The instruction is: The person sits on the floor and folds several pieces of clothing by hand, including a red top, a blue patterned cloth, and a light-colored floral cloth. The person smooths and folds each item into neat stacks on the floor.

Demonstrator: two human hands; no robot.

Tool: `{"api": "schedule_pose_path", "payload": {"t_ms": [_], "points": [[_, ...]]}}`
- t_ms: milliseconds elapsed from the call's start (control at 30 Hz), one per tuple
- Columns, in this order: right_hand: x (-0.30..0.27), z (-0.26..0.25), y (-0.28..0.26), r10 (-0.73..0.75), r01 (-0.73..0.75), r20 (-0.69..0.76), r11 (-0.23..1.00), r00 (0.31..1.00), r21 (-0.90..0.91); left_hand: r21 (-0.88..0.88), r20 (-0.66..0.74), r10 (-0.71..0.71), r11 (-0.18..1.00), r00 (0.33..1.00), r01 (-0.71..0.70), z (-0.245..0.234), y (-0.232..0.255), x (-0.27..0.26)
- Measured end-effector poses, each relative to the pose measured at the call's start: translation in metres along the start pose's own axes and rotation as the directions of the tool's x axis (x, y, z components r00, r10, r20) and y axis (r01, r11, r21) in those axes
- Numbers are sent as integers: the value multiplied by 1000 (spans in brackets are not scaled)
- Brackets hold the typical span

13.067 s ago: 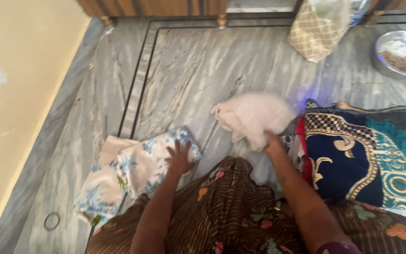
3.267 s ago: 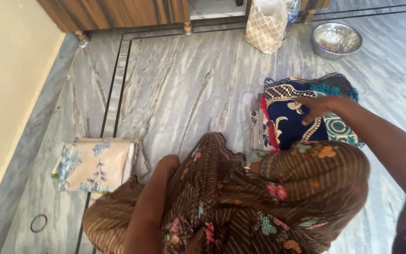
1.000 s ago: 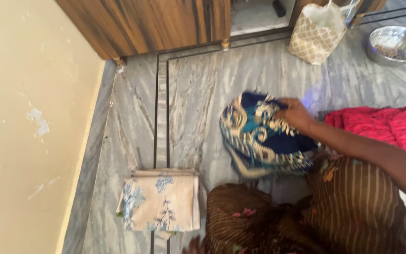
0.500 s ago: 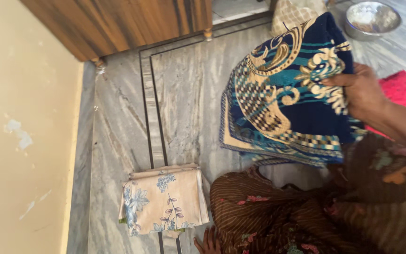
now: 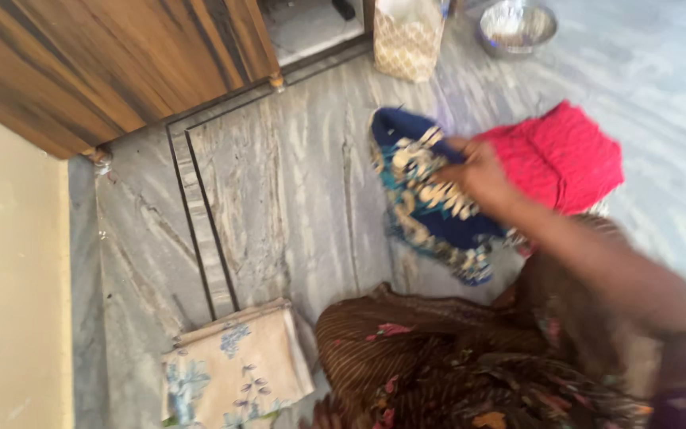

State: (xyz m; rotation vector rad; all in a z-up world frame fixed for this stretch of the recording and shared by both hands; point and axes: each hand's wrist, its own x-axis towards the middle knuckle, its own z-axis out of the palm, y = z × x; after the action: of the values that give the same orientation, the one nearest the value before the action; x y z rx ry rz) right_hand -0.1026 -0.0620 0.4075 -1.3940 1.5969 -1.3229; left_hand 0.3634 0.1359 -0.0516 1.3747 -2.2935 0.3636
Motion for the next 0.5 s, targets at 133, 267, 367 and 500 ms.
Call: {"api": "schedule_pose_path", "payload": {"t_ms": [133, 267, 367, 500], "points": [[-1, 22, 6, 13, -36, 43, 797, 999, 603, 51, 12, -29, 998, 1000, 28, -16, 1, 0], [9, 22, 55, 100, -138, 99, 574, 990, 807, 106, 264, -163, 984, 951, 140, -27, 4, -8], [28, 34, 120, 246, -332, 242, 446, 938, 831, 314, 297, -132, 949, 946, 34, -31, 15, -5], [44, 71, 225, 289, -355, 207, 729, 935, 585, 195, 308, -337, 938, 890, 287, -34, 23, 25]]}}
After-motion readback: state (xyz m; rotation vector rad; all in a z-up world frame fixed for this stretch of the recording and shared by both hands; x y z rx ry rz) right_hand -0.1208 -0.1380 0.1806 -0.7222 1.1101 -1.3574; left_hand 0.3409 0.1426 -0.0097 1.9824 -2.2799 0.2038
